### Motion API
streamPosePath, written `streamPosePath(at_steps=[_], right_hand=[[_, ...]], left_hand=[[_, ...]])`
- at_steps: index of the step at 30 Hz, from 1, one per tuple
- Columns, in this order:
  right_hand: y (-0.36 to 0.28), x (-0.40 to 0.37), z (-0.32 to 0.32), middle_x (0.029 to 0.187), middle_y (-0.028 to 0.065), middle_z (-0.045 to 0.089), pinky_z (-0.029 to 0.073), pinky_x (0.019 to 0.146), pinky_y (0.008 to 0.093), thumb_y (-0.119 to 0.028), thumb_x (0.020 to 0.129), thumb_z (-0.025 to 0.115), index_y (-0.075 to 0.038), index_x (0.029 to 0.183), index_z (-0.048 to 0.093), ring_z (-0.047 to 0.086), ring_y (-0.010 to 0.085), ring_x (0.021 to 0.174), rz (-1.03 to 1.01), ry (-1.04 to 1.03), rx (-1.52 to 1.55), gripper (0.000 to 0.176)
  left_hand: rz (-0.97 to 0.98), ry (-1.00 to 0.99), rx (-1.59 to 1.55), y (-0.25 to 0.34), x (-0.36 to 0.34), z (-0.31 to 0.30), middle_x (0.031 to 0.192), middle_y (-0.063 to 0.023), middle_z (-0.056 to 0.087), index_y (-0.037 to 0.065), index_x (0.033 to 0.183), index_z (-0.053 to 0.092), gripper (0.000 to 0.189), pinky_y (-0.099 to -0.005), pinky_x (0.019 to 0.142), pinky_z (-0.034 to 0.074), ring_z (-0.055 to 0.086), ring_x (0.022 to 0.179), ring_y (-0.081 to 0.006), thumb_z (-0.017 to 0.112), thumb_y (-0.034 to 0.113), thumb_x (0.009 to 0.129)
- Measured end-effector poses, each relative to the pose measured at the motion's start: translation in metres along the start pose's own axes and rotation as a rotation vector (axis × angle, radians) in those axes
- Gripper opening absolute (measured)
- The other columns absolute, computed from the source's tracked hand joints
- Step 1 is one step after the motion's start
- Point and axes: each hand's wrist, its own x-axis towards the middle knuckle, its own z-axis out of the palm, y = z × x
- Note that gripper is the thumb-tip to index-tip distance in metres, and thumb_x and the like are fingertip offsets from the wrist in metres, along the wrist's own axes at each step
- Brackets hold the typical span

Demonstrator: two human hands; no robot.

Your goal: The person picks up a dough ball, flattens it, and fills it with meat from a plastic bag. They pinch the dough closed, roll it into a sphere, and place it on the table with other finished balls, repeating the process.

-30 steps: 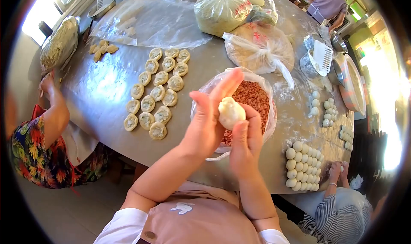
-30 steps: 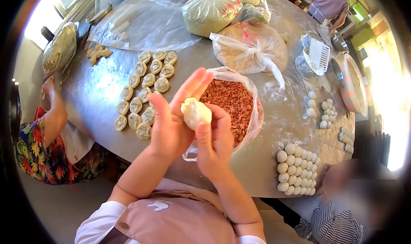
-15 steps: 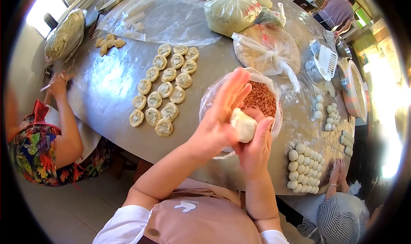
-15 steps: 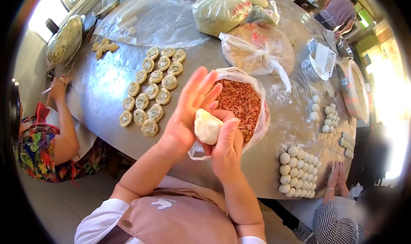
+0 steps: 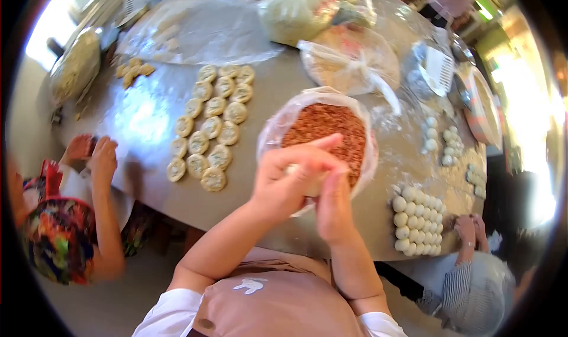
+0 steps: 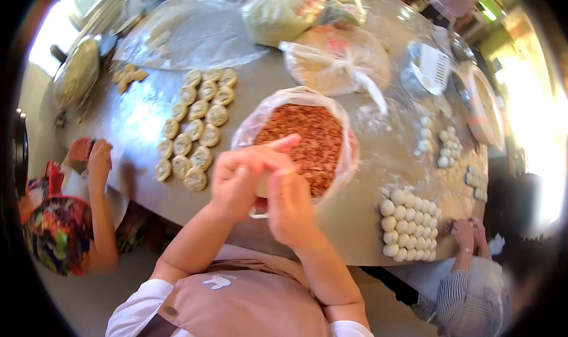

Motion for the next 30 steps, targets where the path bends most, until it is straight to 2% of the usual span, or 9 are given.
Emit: streamPosePath(at_steps=[1, 3, 7, 13, 14, 17, 21, 26, 30], right_hand=[[-0.001, 0.003, 0.002, 0.097, 0.0091, 0.062, 0.049, 0.063, 0.0262, -0.053, 0.100, 0.031, -0.002, 0.111, 0.057, 0.061, 0.0151, 0.077, -0.168, 0.030, -0.142, 0.058], [0.004, 0.004, -0.002, 0.098, 0.0096, 0.061, 0.049, 0.070, 0.0282, -0.048, 0.100, 0.038, 0.000, 0.114, 0.053, 0.060, 0.0171, 0.082, -0.198, 0.057, -0.254, 0.052], [-0.008, -0.006, -0.020, 0.094, 0.0046, 0.056, 0.043, 0.061, 0.0225, -0.046, 0.100, 0.040, -0.001, 0.116, 0.047, 0.053, 0.0095, 0.071, 0.154, 0.005, 0.275, 0.048], [-0.004, -0.005, -0.028, 0.098, 0.0039, 0.056, 0.044, 0.063, 0.0226, -0.038, 0.103, 0.038, -0.005, 0.111, 0.052, 0.053, 0.0082, 0.080, -0.031, 0.174, 0.105, 0.036], [-0.006, -0.005, -0.035, 0.093, 0.0041, 0.058, 0.045, 0.061, 0.0245, -0.035, 0.103, 0.040, -0.006, 0.109, 0.054, 0.055, 0.0094, 0.077, 0.104, 0.188, 0.260, 0.033], [-0.015, -0.011, -0.088, 0.088, 0.0032, 0.060, 0.045, 0.057, 0.0242, -0.033, 0.101, 0.044, -0.008, 0.107, 0.055, 0.055, 0.0093, 0.069, 0.287, 0.254, 0.259, 0.028], [0.001, 0.002, -0.212, 0.083, 0.0060, 0.062, 0.046, 0.058, 0.0254, -0.035, 0.091, 0.061, -0.005, 0.106, 0.057, 0.055, 0.0101, 0.066, 0.204, 0.823, -0.316, 0.033], [0.055, -0.002, -0.347, 0.093, 0.0197, 0.066, 0.049, 0.078, 0.0399, -0.041, 0.083, 0.066, 0.001, 0.108, 0.056, 0.064, 0.0323, 0.088, 0.289, 0.950, -1.214, 0.050], [0.065, 0.009, -0.373, 0.096, 0.0230, 0.065, 0.049, 0.081, 0.0439, -0.040, 0.083, 0.065, 0.003, 0.105, 0.056, 0.063, 0.0386, 0.093, 0.429, 0.888, -1.267, 0.050]], left_hand=[[-0.044, 0.066, 0.005, 0.005, 0.001, 0.004, 0.092, -0.0124, 0.070, -0.002, 0.090, 0.070, 0.039, -0.0412, 0.103, 0.038, 0.060, 0.108, -0.0232, 0.055, 0.033, 0.095], [-0.082, 0.099, 0.119, 0.004, -0.001, 0.007, 0.107, -0.0143, 0.065, -0.002, 0.108, 0.064, 0.048, -0.0409, 0.102, 0.039, 0.059, 0.107, -0.0222, 0.052, 0.043, 0.095], [-0.111, 0.167, -0.189, 0.000, 0.008, 0.023, 0.153, -0.0140, 0.026, 0.003, 0.148, 0.023, 0.102, -0.0378, 0.102, 0.040, 0.050, 0.118, -0.0221, 0.053, 0.072, 0.080], [-0.300, -0.078, 0.345, -0.012, 0.006, 0.026, 0.133, -0.0126, 0.047, 0.002, 0.135, 0.040, 0.088, -0.0395, 0.103, 0.035, 0.042, 0.127, -0.0231, 0.045, 0.072, 0.083], [-0.369, -0.021, 0.273, -0.007, 0.003, 0.035, 0.130, -0.0118, 0.049, 0.002, 0.133, 0.041, 0.083, -0.0393, 0.102, 0.036, 0.045, 0.125, -0.0222, 0.045, 0.070, 0.085], [-0.130, 0.048, 0.237, -0.022, 0.008, 0.040, 0.126, -0.0106, 0.052, 0.000, 0.132, 0.041, 0.062, -0.0369, 0.100, 0.036, 0.049, 0.118, -0.0197, 0.050, 0.048, 0.095], [-0.272, 0.122, 0.366, 0.017, 0.003, 0.018, 0.123, -0.0091, 0.055, 0.000, 0.124, 0.051, 0.044, -0.0342, 0.098, 0.039, 0.052, 0.115, -0.0189, 0.052, 0.034, 0.097], [-0.336, 0.331, 0.362, 0.024, -0.005, 0.007, 0.114, -0.0096, 0.060, -0.001, 0.118, 0.054, 0.035, -0.0297, 0.092, 0.041, 0.056, 0.107, -0.0169, 0.052, 0.027, 0.097], [-0.406, 0.274, 0.407, 0.022, -0.008, 0.013, 0.108, -0.0104, 0.062, -0.003, 0.109, 0.057, 0.033, -0.0290, 0.090, 0.042, 0.056, 0.102, -0.0159, 0.053, 0.028, 0.097]])
